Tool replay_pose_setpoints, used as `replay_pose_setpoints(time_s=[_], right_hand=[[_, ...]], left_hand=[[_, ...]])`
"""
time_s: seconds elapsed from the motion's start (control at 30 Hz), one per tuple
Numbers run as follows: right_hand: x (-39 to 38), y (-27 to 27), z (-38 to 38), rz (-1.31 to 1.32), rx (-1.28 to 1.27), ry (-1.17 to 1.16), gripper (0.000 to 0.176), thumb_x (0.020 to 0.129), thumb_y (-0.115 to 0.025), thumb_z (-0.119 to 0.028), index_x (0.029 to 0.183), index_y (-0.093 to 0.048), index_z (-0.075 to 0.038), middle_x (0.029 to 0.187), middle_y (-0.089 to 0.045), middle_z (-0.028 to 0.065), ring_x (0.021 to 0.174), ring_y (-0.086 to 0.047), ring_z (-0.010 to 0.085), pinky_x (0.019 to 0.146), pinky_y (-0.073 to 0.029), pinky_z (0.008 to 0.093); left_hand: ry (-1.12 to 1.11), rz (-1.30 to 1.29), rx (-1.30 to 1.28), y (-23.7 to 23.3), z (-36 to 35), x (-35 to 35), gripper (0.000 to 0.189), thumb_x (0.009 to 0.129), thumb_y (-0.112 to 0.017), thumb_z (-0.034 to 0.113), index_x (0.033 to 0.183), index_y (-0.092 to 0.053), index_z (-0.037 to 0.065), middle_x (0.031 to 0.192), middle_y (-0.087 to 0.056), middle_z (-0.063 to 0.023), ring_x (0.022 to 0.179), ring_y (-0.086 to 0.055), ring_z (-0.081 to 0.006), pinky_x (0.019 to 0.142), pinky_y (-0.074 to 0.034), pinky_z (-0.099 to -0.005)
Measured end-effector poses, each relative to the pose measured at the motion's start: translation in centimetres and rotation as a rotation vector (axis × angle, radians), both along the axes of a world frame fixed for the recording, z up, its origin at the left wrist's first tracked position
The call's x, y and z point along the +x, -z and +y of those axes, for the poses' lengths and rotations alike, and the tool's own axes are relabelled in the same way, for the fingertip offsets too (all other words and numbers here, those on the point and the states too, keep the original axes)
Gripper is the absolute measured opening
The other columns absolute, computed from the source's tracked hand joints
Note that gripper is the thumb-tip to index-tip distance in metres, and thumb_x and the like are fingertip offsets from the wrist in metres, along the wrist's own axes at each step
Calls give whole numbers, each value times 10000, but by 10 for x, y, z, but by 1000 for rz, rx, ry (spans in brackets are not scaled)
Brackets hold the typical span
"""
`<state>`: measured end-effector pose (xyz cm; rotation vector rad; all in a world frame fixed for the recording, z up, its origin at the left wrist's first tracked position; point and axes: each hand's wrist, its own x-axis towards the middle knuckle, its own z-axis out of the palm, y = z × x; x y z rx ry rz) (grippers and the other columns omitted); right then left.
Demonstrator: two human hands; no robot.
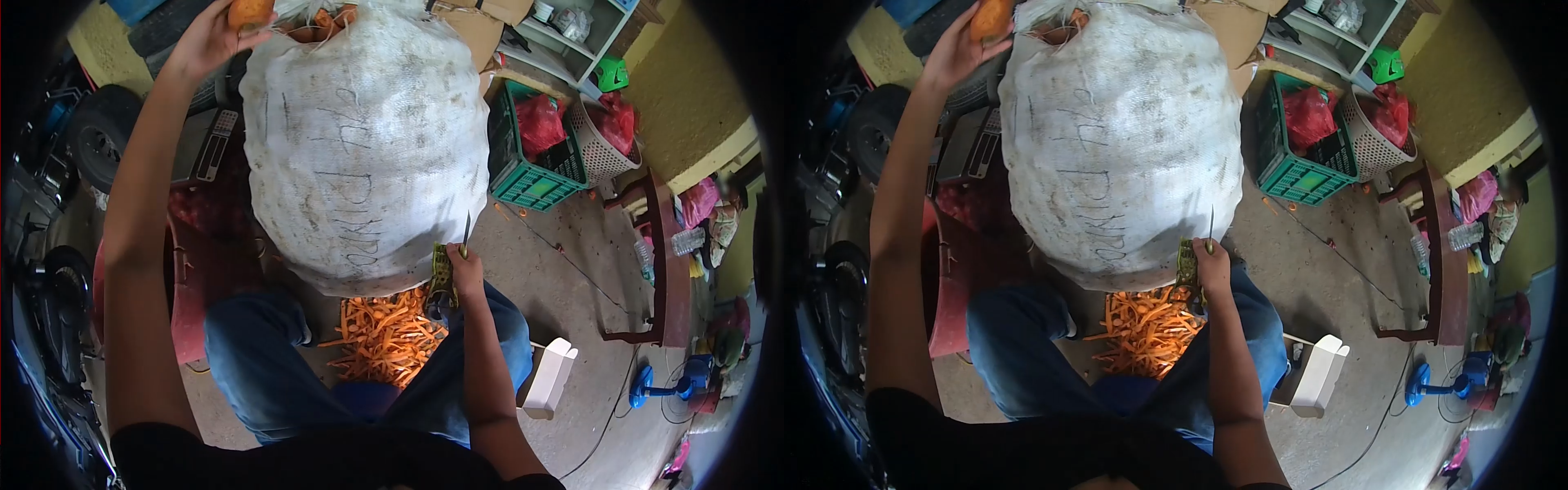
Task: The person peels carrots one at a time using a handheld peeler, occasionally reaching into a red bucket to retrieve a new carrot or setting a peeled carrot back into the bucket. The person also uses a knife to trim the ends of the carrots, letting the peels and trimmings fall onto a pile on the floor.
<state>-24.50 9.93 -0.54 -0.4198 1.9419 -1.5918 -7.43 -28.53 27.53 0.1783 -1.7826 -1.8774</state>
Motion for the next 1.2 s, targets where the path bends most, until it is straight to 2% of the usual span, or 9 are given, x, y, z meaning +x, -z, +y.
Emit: replay_pose_setpoints(time_s=[0.07,0.2,0.47,0.6,0.67,0.73,0.93,1.0,1.2], right_hand=[[1,2,1,10,35,-17,251,787,-522,-217,772,-556,32,623,-549,46,564,-487,95,543,-396,247],[12,-7,0,-61,-30,-45,213,797,-515,-208,779,-553,1,633,-534,17,535,-488,84,503,-393,221],[45,9,6,-210,-179,-3,242,814,-482,-226,825,-547,7,644,-506,9,568,-454,81,530,-370,225],[73,-4,2,-371,-304,119,244,829,-470,-231,867,-526,4,692,-515,27,597,-482,102,547,-396,233],[87,-29,0,-456,-368,162,236,831,-468,-222,856,-523,6,694,-514,31,590,-482,107,544,-397,232],[89,-24,-5,-420,-375,159,231,831,-471,-216,842,-526,7,679,-509,28,571,-470,101,531,-390,227],[120,0,-12,-18,-269,139,260,826,-488,-218,798,-534,36,610,-504,28,550,-443,86,515,-365,236],[129,-5,-13,36,-219,97,259,824,-488,-215,791,-536,37,604,-511,51,550,-456,107,523,-370,249],[140,-14,-17,331,-106,88,235,815,-486,-188,773,-534,38,624,-535,162,530,-498,260,533,-390,326]], left_hand=[[128,-3,209,10,43,34,486,823,-404,265,1219,-273,17,1114,-435,-158,973,-492,-278,811,-436,-425],[168,-90,370,70,142,76,504,795,-447,291,1205,-302,36,1037,-473,-156,881,-523,-265,693,-477,-363],[326,-74,1197,247,269,96,430,845,-337,387,1104,-385,47,928,-499,-129,781,-534,-253,627,-467,-385],[124,-301,1231,253,302,85,418,851,-320,394,1026,-420,28,911,-498,-119,789,-527,-253,648,-455,-380],[215,-283,1197,269,302,82,402,843,-359,385,1009,-426,25,886,-510,-112,778,-534,-229,626,-459,-369],[175,-469,1126,273,306,76,356,844,-384,357,991,-442,38,864,-523,-103,753,-539,-195,610,-464,-341],[107,-392,1321,283,321,67,294,855,-363,365,952,-485,116,731,-531,-26,653,-528,-163,565,-449,-295],[547,-53,1337,287,314,68,317,859,-344,378,964,-494,119,768,-549,-32,651,-528,-161,569,-446,-297],[136,-368,1373,281,319,64,402,884,-203,381,1022,-452,97,856,-548,-66,728,-549,-176,631,-464,-326]])
